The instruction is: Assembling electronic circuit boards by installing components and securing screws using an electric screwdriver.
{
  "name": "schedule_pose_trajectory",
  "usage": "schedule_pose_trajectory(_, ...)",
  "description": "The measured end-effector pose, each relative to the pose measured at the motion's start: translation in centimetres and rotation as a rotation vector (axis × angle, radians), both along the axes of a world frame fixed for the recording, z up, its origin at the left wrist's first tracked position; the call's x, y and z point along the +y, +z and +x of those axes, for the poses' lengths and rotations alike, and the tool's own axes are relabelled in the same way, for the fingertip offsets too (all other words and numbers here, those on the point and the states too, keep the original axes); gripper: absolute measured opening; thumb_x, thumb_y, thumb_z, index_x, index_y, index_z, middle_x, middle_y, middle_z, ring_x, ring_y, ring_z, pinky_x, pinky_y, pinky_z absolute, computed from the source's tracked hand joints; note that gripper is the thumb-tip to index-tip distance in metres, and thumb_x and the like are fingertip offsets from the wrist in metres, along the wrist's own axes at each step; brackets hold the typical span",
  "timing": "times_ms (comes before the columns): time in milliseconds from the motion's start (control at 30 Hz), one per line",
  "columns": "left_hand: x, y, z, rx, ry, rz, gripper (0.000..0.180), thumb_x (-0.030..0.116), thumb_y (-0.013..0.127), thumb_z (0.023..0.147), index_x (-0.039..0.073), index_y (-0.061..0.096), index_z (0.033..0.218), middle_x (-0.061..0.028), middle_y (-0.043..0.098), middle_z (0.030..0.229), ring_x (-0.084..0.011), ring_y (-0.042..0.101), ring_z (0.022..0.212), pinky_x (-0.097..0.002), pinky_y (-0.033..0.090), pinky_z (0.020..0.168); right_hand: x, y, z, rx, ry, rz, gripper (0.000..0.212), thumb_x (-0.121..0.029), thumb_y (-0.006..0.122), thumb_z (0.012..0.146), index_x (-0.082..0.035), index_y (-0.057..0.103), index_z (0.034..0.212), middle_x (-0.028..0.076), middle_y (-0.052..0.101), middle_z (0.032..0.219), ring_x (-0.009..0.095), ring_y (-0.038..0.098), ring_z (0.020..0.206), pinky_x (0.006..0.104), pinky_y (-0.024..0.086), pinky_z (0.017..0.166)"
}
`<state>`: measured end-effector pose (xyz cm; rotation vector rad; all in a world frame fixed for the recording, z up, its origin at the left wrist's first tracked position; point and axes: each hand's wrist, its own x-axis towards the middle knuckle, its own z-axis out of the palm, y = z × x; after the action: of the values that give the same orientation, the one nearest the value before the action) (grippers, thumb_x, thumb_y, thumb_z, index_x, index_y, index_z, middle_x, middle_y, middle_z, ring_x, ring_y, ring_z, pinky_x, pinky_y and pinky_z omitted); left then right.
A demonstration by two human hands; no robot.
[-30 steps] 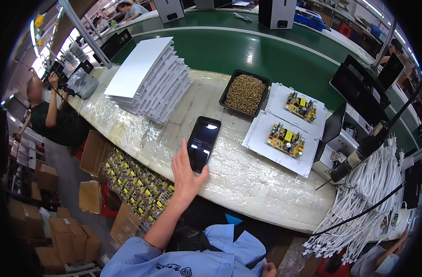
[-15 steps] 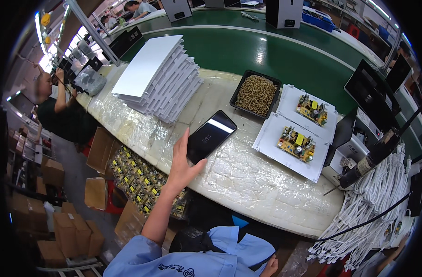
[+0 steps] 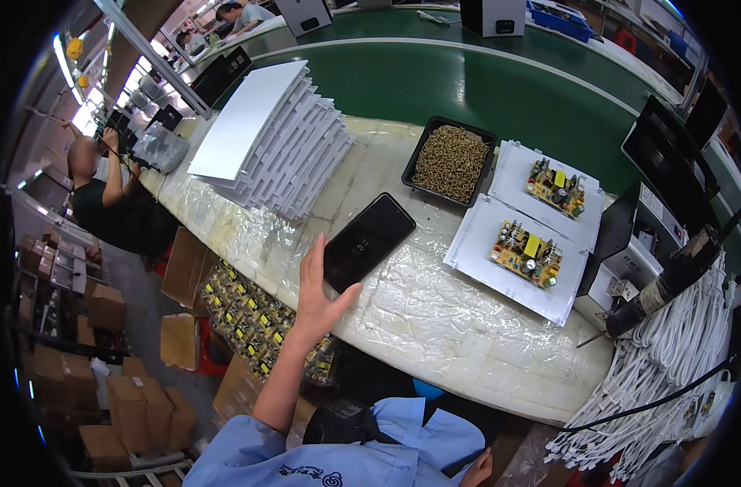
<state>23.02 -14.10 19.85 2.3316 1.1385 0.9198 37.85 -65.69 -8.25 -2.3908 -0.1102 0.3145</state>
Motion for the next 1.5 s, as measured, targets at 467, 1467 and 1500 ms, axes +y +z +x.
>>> schedule_pose_trajectory(467,-0.4,-0.1,0.1,-0.01,0.004,0.044,0.092,0.014,0.077,0.079,0.001,0.022,0.152,-0.0239,0.037,0.14,-0.0395,0.038,0.129,-0.0449,0.032,0.11,8.0,10.2,2.7,0.218,0.086,0.27,0.052,-0.038,0.049,0.103,0.0,0.049,0.068,-0.004,0.042,0.062,0.006,0.034,0.063,0.0288,0.028,0.054)
schedule_pose_trajectory(1467,13.1,-0.9,10.4,-0.31,0.108,0.033,0.08,0.019,0.068,0.089,0.007,0.021,0.153,-0.0307,0.034,0.144,-0.0466,0.027,0.139,-0.0514,0.03,0.111,24.7,26.7,4.7,-0.686,1.065,0.795,0.037,-0.003,0.065,0.081,-0.006,0.039,0.055,0.008,0.039,0.05,0.025,0.036,0.04,0.037,0.025,0.042)
schedule_pose_trajectory(1500,12.2,-0.3,10.3,-0.321,0.099,0.039,0.08,0.019,0.068,0.089,0.007,0.021,0.153,-0.0307,0.034,0.144,-0.0466,0.027,0.139,-0.0514,0.03,0.111,26.1,27.5,5.2,-0.737,1.058,0.768,0.037,-0.004,0.07,0.08,-0.006,0.042,0.055,0.009,0.041,0.05,0.026,0.038,0.04,0.0381,0.027,0.042)
